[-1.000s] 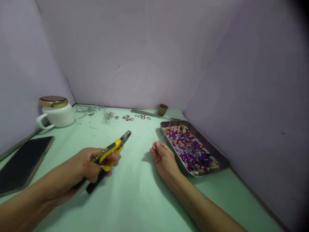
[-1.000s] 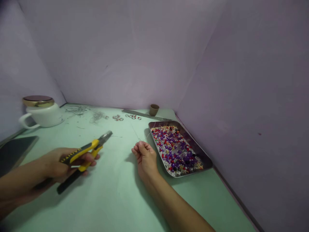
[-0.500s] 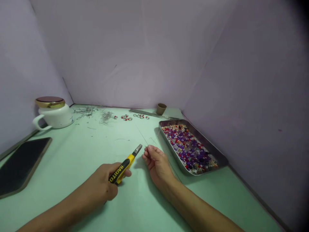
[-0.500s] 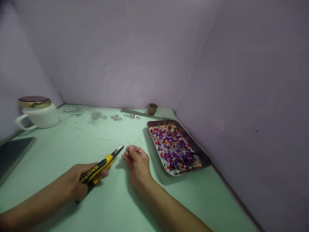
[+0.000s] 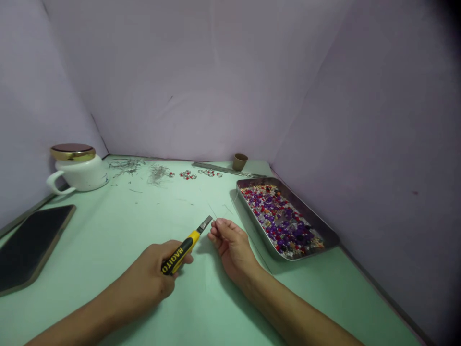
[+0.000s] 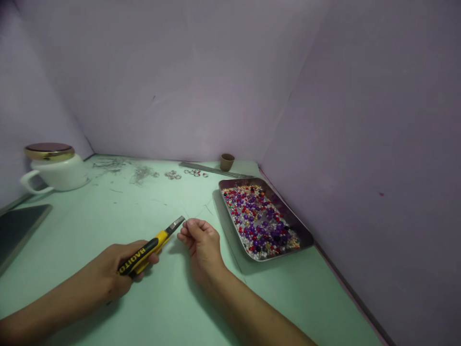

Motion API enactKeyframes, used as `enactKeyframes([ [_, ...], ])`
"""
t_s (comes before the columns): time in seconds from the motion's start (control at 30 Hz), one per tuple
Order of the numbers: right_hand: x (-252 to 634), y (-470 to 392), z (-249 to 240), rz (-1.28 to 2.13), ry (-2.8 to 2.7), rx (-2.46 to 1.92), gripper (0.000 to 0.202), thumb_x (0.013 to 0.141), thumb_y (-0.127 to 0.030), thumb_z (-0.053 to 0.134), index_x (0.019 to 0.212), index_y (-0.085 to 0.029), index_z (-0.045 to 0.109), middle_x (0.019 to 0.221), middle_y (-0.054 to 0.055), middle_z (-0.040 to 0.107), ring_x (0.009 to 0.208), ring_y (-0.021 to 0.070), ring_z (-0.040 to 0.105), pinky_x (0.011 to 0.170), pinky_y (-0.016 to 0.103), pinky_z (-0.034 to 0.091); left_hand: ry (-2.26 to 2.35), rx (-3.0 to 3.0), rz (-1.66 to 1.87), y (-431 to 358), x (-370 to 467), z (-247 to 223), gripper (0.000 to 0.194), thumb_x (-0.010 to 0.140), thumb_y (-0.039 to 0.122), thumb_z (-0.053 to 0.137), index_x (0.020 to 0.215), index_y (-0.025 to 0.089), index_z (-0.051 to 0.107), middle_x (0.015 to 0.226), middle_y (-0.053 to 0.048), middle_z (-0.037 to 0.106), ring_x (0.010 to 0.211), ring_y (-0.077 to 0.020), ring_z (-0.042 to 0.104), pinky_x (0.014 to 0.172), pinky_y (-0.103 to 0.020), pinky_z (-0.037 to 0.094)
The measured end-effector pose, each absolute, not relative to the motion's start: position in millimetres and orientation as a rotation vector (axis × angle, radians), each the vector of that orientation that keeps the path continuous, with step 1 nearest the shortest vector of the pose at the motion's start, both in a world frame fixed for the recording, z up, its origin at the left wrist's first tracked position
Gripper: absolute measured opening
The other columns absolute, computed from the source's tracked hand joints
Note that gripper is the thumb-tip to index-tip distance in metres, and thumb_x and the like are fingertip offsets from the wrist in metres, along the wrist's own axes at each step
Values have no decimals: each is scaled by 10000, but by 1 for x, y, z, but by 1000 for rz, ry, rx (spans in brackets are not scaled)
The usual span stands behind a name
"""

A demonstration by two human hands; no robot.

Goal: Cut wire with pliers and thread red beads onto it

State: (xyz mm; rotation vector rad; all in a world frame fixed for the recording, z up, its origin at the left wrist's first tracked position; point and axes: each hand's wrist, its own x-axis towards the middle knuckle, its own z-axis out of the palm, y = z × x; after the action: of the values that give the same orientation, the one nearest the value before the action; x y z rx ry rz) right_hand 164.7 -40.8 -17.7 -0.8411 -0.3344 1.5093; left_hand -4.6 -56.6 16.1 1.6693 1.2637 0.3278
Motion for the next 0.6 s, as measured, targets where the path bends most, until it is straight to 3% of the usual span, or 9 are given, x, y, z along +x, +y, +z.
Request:
enactKeyframes([
  [0.3,167,-40,-17,1556,-335,-786,200,555,-186,761,633,-118,589,618,-7,587,541,55,546,565,155,516,1202,1478,329,-57,-3,18,334,440,122,368,729,179,525,665,18,483,594,-135,459,523,-247,322],
  [0.6,175,-34,-22,1557,-535,-896,204,594,-197,734,738,-109,620,580,-14,567,473,59,510,483,187,510,1203,1664,243,-58,-12,31,366,496,84,359,813,181,514,651,32,457,595,-123,421,512,-234,286],
])
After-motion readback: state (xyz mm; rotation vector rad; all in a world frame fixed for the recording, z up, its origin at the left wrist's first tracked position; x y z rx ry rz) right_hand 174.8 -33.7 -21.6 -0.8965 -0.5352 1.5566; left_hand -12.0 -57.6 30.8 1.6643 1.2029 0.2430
